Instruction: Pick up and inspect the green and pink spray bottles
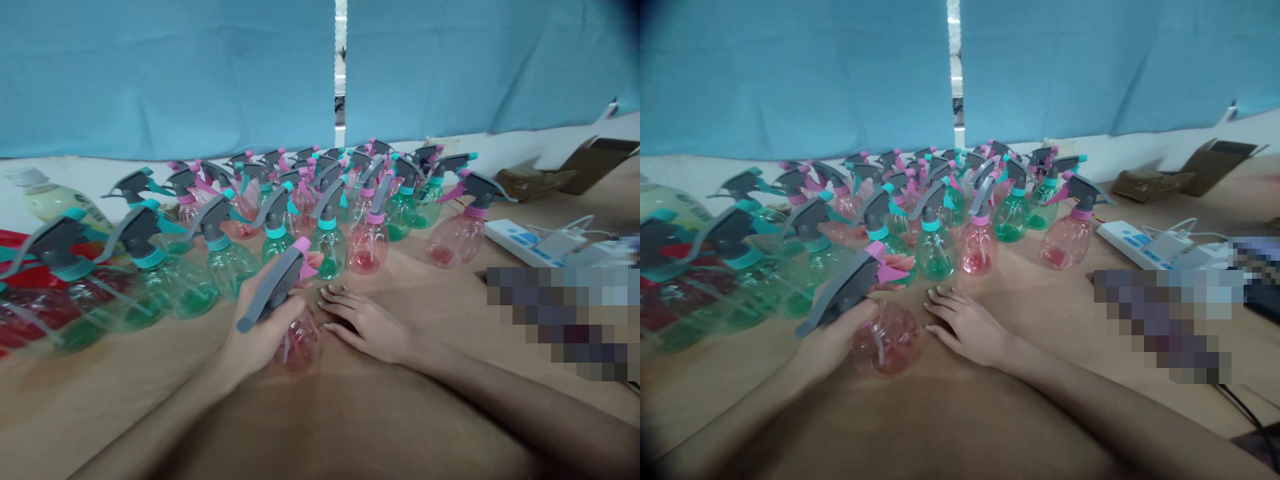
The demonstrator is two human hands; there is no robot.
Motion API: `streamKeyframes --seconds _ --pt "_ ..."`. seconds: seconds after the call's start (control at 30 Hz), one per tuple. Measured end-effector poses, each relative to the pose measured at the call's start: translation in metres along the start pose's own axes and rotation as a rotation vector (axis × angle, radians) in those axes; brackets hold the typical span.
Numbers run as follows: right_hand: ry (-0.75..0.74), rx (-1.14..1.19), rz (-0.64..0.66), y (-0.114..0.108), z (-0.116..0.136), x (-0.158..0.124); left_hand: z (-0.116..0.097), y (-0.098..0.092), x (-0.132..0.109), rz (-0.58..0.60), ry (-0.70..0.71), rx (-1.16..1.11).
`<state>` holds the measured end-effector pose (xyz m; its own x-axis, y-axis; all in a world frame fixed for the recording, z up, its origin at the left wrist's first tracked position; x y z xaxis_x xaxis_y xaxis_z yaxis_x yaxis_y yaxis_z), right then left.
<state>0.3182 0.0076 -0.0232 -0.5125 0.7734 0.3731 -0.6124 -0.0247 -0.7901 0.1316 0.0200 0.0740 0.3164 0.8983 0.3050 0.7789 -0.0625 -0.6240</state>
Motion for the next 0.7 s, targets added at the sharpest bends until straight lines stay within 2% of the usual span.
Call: streamKeyframes --seconds 0.7 --pt "-0.005 0.025 -0.013 -0.0003 0.0 -0.0004 -0.0086 0.0002 0.0015 0.014 -0.022 -0.065"
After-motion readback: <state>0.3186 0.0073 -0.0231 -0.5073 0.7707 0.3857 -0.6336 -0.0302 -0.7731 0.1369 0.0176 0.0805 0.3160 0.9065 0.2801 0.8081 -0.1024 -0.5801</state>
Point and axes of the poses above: each hand's wrist, its own x-axis towards the middle knuckle, its own y-axis out of the palm, z = x × y, the point moved 1 cm from there along x, towards the middle knuckle, and after that the axes turned 9 degrees about x, right-handed, at the moved point
